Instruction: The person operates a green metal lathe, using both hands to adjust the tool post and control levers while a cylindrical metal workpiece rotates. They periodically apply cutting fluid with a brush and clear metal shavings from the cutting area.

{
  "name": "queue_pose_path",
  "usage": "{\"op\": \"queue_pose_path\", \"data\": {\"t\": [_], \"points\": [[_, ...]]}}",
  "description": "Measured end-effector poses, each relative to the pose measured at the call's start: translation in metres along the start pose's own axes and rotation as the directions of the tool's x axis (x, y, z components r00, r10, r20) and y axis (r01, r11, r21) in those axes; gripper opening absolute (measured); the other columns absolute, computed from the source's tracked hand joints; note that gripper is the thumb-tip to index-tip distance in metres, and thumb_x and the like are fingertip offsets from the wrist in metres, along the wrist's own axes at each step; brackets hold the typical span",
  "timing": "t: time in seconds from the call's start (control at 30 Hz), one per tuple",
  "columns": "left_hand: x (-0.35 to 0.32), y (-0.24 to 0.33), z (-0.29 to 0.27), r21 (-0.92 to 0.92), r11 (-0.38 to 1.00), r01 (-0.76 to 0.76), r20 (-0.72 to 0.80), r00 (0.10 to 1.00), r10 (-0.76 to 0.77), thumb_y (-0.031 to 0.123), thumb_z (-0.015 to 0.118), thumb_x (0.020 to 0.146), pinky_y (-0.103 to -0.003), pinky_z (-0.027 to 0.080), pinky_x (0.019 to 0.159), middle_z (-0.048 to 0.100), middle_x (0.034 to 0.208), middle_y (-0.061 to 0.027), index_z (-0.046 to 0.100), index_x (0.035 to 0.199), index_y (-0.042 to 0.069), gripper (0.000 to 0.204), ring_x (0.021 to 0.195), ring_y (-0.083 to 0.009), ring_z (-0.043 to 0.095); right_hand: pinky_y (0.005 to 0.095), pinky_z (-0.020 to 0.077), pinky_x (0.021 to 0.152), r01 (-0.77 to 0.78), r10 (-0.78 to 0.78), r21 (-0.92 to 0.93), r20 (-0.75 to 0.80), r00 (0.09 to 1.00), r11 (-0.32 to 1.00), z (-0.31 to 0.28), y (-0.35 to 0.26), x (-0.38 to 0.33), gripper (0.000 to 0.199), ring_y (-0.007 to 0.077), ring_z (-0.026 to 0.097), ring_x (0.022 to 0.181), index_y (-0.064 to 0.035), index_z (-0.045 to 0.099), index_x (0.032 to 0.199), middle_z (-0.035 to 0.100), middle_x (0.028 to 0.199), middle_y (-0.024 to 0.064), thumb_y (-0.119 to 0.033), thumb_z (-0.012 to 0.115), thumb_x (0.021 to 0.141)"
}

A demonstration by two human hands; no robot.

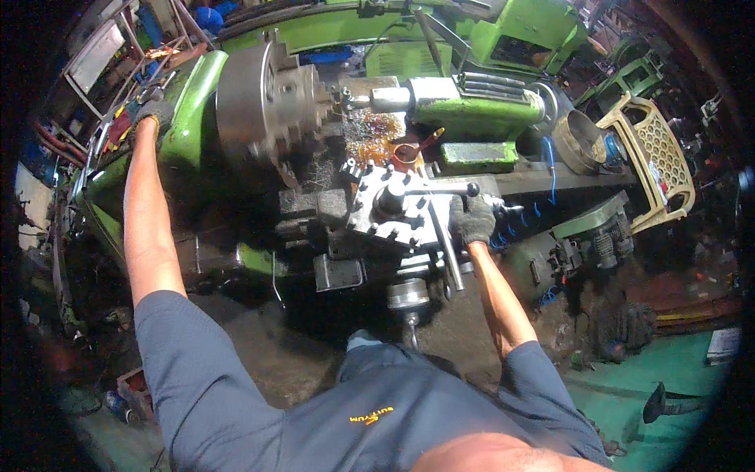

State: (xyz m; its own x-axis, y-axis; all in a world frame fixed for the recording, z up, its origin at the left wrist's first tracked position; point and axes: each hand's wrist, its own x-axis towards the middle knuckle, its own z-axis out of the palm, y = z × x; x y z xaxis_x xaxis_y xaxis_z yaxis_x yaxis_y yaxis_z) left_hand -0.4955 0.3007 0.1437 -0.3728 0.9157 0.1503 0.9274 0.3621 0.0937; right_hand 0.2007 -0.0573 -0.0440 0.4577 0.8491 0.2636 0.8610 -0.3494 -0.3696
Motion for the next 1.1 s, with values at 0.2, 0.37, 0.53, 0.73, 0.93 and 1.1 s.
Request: {"op": "queue_pose_path", "data": {"t": [0.2, 0.37, 0.53, 0.73, 0.93, 1.1], "points": [[0.031, -0.03, 0.01, -0.018, 0.999, 0.031, -0.024, 0.999, -0.032, 0.047, 0.048, 0.091, -0.046, 0.046, 0.098, 0.064, 0.127, -0.0238, 0.063, 0.127, 0.003, 0.059, 0.12, -0.0379, 0.061, 0.0497, 0.0515, 0.082, 0.067, -0.066, 0.055, -0.01, 0.998, 0.996, 0.004, 0.002, 0.001, 0.036, 0.0378, 0.067, 0.094, -0.011, 0.071, 0.107, 0.071, 0.098, 0.0174, -0.039, 0.061, 0.086], [0.04, -0.045, 0.006, 0.142, 0.988, -0.061, 0.046, 0.997, 0.055, 0.052, 0.039, 0.097, -0.044, 0.047, 0.096, 0.063, 0.129, -0.0211, 0.063, 0.127, 0.003, 0.062, 0.115, -0.0344, 0.063, 0.0514, 0.0505, 0.079, 0.076, -0.075, 0.055, -0.018, 0.997, 0.996, -0.001, -0.007, 0.001, 0.031, 0.0385, 0.066, 0.09, -0.0085, 0.07, 0.098, 0.07, 0.094, 0.0172, -0.036, 0.06, 0.087], [0.046, -0.052, 0.012, 0.105, 0.994, -0.004, -0.109, 0.994, 0.015, 0.041, 0.05, 0.089, -0.044, 0.049, 0.095, 0.065, 0.126, -0.0184, 0.065, 0.12, 0.007, 0.048, 0.112, -0.0343, 0.062, 0.0516, 0.0504, 0.077, 0.1, -0.098, 0.048, -0.047, 0.994, 0.994, 0.015, 0.001, 0.002, 0.032, 0.039, 0.066, 0.089, -0.0081, 0.069, 0.095, 0.069, 0.092, 0.0182, -0.038, 0.06, 0.088], [0.05, -0.042, 0.002, 0.049, 0.999, 0.014, 0.036, 0.999, -0.015, 0.041, 0.049, 0.088, -0.044, 0.044, 0.103, 0.059, 0.137, -0.017, 0.061, 0.128, 0.012, 0.051, 0.124, -0.0353, 0.058, 0.0506, 0.0516, 0.076, 0.068, -0.067, 0.022, -0.033, 0.997, 0.997, 0.021, 0.01, 0.003, 0.033, 0.0383, 0.067, 0.088, -0.0096, 0.07, 0.098, 0.07, 0.091, 0.0181, -0.04, 0.061, 0.088], [0.015, -0.014, 0.001, 0.069, 0.996, -0.051, -0.005, 0.999, 0.052, 0.043, 0.043, 0.092, -0.044, 0.042, 0.107, 0.058, 0.137, -0.0186, 0.064, 0.127, 0.006, 0.055, 0.129, -0.0368, 0.055, 0.0512, 0.052, 0.076, 0.046, -0.045, 0.025, -0.051, 0.998, 0.999, 0.015, 0.009, 0.002, 0.034, 0.0382, 0.068, 0.086, -0.0128, 0.071, 0.103, 0.071, 0.091, 0.017, -0.042, 0.062, 0.087], [0.028, -0.029, -0.006, 0.106, 0.993, -0.053, 0.102, 0.994, 0.043, 0.051, 0.034, 0.097, -0.045, 0.041, 0.107, 0.059, 0.135, -0.0213, 0.064, 0.127, 0.005, 0.062, 0.129, -0.0377, 0.054, 0.0518, 0.0523, 0.075, 0.057, -0.056, 0.001, -0.049, 0.997, 0.998, 0.031, 0.02, 0.006, 0.036, 0.0385, 0.068, 0.085, -0.0117, 0.07, 0.098, 0.071, 0.089, 0.0168, -0.044, 0.062, 0.086]]}}
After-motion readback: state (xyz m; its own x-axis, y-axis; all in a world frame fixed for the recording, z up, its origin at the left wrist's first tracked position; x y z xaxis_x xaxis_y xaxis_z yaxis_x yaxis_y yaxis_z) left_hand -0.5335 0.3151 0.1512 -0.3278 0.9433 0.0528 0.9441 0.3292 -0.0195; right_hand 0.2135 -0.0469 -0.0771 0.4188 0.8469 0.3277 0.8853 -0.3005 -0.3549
